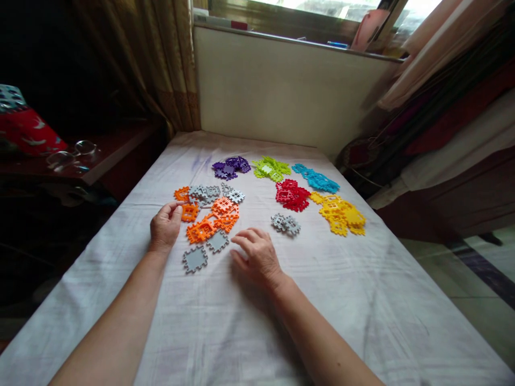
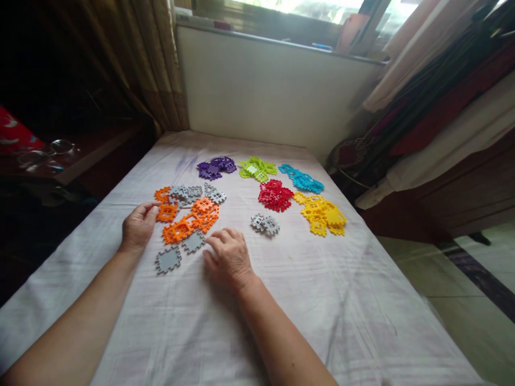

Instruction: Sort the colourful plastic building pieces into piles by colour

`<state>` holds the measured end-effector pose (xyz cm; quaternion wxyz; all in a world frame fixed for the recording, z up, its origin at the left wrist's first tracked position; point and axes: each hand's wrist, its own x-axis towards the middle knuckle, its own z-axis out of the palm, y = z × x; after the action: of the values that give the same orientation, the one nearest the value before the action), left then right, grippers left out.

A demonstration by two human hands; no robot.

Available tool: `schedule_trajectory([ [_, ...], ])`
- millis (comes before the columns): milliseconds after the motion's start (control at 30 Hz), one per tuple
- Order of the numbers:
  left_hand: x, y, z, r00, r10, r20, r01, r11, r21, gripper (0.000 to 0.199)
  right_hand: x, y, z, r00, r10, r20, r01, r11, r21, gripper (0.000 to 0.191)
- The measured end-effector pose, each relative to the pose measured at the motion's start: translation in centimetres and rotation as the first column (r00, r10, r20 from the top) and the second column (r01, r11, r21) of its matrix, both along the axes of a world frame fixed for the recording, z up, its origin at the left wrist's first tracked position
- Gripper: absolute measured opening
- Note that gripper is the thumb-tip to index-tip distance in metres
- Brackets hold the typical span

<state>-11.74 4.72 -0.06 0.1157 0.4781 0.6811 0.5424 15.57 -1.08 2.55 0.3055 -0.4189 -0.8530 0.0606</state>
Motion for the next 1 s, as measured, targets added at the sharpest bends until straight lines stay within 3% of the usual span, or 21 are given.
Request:
schedule_trajectory([
  [167,-0.3,0.2,-0.4,0.996,0.009,0.091,-0.01,1.0,0.015,0.031,-3.9,-0.7,0.4,0.975,0.182,0.131,-0.18,0.983,-0.025,0.038],
  [333,-0.7,0.5,-0.8,0.979,-0.001,0.205,-0.007,0.999,0.035,0.032,-5.3,-0.7,-0.3,0.949,0.248,0.196,-0.243,0.969,-0.046,0.019],
  [533,-0.8,0.6,-1.0,0.978,-0.007,0.207,-0.002,0.999,0.041,0.031,-5.1,-1.2,-0.6,0.961,0.265,0.077,-0.27,0.962,0.048,0.015],
  [633,-0.8,0.6,-1.0,0.981,-0.005,0.192,-0.005,0.999,0.049,0.032,-3.3,-1.0,0.2,0.987,0.163,-0.015,-0.161,0.984,0.082,0.012],
  [733,-0.8,0.6,-1.0,0.983,-0.008,0.181,0.001,0.999,0.036,0.033,0.1,-0.4,0.6,0.994,-0.083,-0.074,0.09,0.991,0.102,0.013],
  [867,-0.8,0.6,-1.1,0.988,-0.006,0.153,0.003,1.0,0.018,0.035,5.0,0.7,-0.1,0.904,-0.417,-0.098,0.426,0.898,0.113,0.013],
  [1000,-0.9,0.5,-1.3,0.995,-0.013,0.101,0.011,1.0,0.02,0.034,7.8,1.2,-1.3,0.819,-0.57,-0.067,0.574,0.815,0.081,0.013],
])
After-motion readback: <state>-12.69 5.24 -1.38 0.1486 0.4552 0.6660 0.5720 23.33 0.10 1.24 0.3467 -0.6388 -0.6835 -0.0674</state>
